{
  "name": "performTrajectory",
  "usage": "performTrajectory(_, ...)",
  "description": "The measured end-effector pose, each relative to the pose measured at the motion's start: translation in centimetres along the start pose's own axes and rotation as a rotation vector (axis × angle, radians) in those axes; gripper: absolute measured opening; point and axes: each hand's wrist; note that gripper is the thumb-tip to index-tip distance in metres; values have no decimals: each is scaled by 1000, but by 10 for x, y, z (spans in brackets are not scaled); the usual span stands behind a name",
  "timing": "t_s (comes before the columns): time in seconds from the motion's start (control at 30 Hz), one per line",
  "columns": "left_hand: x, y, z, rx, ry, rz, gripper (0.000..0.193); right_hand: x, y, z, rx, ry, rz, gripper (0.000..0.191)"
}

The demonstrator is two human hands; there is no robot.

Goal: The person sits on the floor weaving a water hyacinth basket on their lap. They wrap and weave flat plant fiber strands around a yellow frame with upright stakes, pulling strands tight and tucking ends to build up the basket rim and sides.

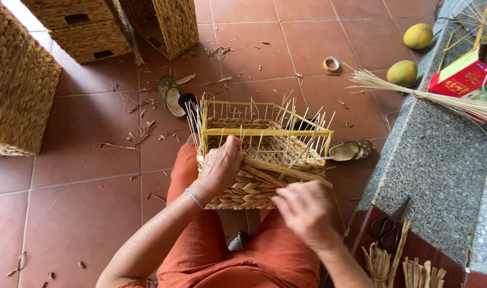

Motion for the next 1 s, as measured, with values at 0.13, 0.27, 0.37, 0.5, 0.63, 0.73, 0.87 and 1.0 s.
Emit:
performTrajectory(0.13,2,-1,-5,-117,-20,-18,24,13,1,-44,-16,-62,-118,43)
performTrajectory(0.27,0,-1,-10,-314,-58,-199,17,22,8,-67,72,-109,-153,33)
performTrajectory(0.37,-5,2,-11,-412,-198,-256,21,27,-3,-65,-132,-107,-88,24)
performTrajectory(0.5,-12,9,-8,-409,-278,-231,16,15,-3,-39,-480,-567,-560,11)
performTrajectory(0.63,-18,14,-1,-129,-299,-141,8,-10,31,-4,-252,-445,-474,20)
performTrajectory(0.73,-17,19,7,57,-210,-187,25,-19,41,3,-168,-279,-391,19)
performTrajectory(0.87,-13,21,23,158,-278,-253,43,-23,39,-7,-79,-218,-323,18)
performTrajectory(1.0,-11,22,31,236,-262,-420,55,-26,29,-12,-158,-76,-151,20)
Point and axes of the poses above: each hand's wrist, its own x-axis away from the middle knuckle, its own z-axis out of the back of the hand, y = z × x, and after that the axes turned 3 degrees about -x, right-handed
